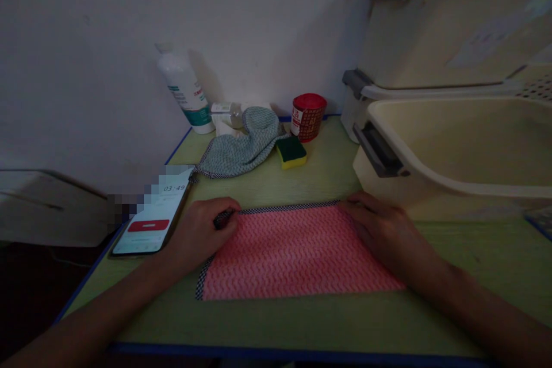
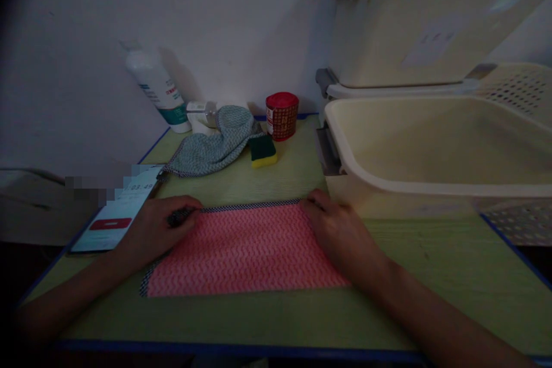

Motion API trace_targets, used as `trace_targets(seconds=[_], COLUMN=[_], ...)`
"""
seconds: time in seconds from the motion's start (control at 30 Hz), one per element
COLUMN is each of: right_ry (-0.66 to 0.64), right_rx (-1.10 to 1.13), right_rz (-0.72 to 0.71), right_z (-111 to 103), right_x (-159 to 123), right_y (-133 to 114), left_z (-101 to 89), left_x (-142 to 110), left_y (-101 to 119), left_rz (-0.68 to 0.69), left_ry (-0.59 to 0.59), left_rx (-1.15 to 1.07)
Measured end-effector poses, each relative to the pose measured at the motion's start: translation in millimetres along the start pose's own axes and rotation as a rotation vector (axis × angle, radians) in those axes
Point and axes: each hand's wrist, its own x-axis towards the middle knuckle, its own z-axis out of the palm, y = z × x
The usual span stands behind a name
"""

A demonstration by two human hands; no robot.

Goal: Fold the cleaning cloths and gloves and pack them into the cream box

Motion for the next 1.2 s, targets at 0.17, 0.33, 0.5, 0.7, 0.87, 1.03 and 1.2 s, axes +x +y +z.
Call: trace_targets(seconds=[0.17,0.33,0.5,0.7,0.87,1.03,1.2], right_ry=[-0.067,0.033,0.111,-0.058,-0.140,-0.210,-0.285], right_rx=[-0.205,-0.301,-0.152,0.144,0.149,0.111,0.100], right_rz=[-0.067,-0.184,-0.205,-0.120,-0.077,-0.034,-0.009], right_z=[-6.4,-12.3,-26.4,-18.3,6.8,5.5,1.6], right_x=[1.7,2.4,2.8,11.5,11.9,9.6,5.4], right_y=[-8.7,-11.9,-17.4,-61.2,-73.8,-67.9,-61.4], left_z=[3.6,5.8,-14.0,-6.2,30.7,45.3,42.4], left_x=[-4.4,-8.9,-7.6,-9.0,-11.0,-22.4,-30.4], left_y=[-0.2,-3.4,14.0,71.7,82.4,63.9,50.9], left_rz=[0.091,0.190,0.263,0.499,0.508,0.386,0.333], left_ry=[-0.034,0.114,0.253,-0.033,-0.144,-0.143,-0.167], left_rx=[0.192,0.345,0.416,0.364,0.384,0.371,0.355])
